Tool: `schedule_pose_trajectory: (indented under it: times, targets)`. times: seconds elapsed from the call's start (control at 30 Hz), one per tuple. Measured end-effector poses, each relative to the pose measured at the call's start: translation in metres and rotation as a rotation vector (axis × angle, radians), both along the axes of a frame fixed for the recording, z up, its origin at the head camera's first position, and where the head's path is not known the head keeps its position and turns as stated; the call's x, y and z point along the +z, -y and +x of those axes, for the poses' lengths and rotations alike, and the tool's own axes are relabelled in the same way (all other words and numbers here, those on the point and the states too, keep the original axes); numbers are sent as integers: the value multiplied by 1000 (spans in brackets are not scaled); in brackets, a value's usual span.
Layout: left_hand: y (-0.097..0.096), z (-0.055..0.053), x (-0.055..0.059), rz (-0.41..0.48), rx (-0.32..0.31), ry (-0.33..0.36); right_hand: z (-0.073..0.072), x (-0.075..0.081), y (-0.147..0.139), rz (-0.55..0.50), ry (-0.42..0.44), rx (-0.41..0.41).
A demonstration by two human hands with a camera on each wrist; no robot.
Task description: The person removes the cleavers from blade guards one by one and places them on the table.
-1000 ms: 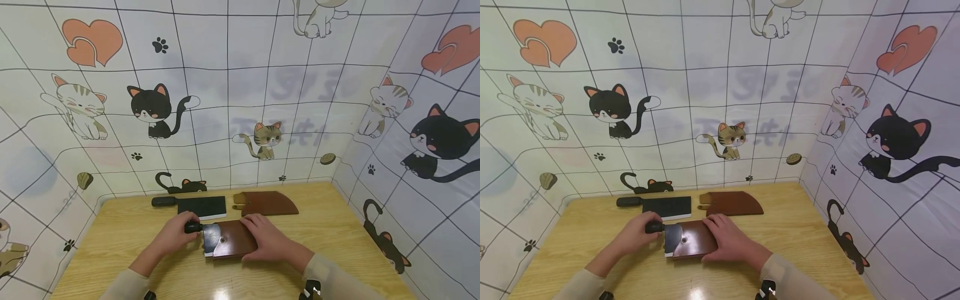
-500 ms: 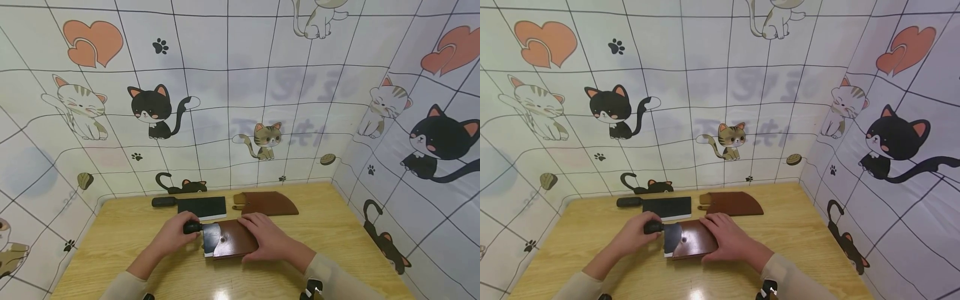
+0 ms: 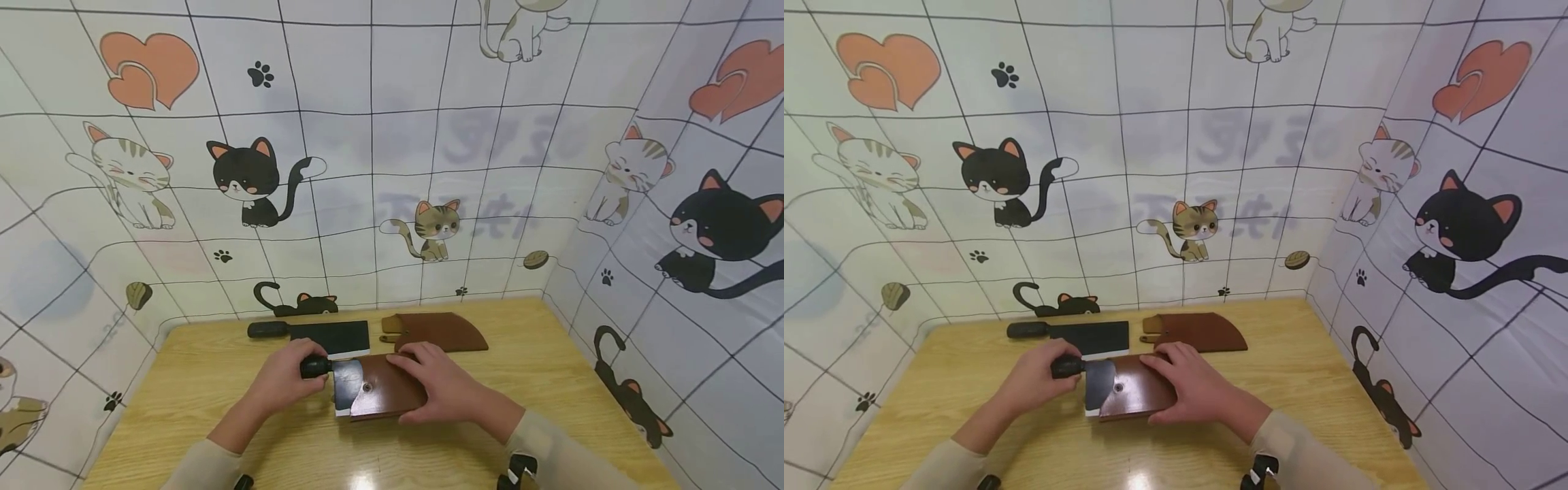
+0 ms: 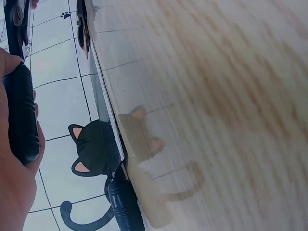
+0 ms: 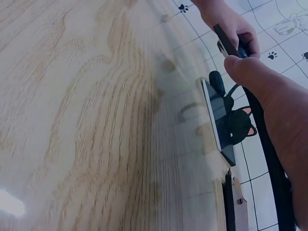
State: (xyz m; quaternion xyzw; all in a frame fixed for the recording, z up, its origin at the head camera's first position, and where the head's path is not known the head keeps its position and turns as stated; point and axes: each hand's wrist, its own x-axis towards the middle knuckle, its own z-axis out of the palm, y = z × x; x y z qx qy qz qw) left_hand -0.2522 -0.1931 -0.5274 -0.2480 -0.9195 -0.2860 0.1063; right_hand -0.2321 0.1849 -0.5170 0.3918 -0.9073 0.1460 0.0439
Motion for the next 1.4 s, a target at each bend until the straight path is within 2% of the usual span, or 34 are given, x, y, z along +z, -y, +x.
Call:
schedule_pose_trajectory:
  times: [0.53,0.7,0.83,0.93,1.1,1.27,1.4]
  targets:
    - [3,-2,9,-27,24,-44,0,6,4,19,-73,3]
    - [7,-2,10,-25,9,-15,0,6,2,12,-69,2]
    - [18,-2,11,-21,54,6,0,6,-3,-11,-57,-30]
    - [26,-3,17,-9,69,-18,-1,9,-7,-34,-68,-36]
    - [29,-7,27,-1,53,-64,-5,20,-5,-44,-107,-12]
    - [29,-6,25,-12,58,-20,-6,19,-9,-28,-81,-7]
    - [30,-6,23,-8,62,-23,-6,16,-13,-24,-68,-13]
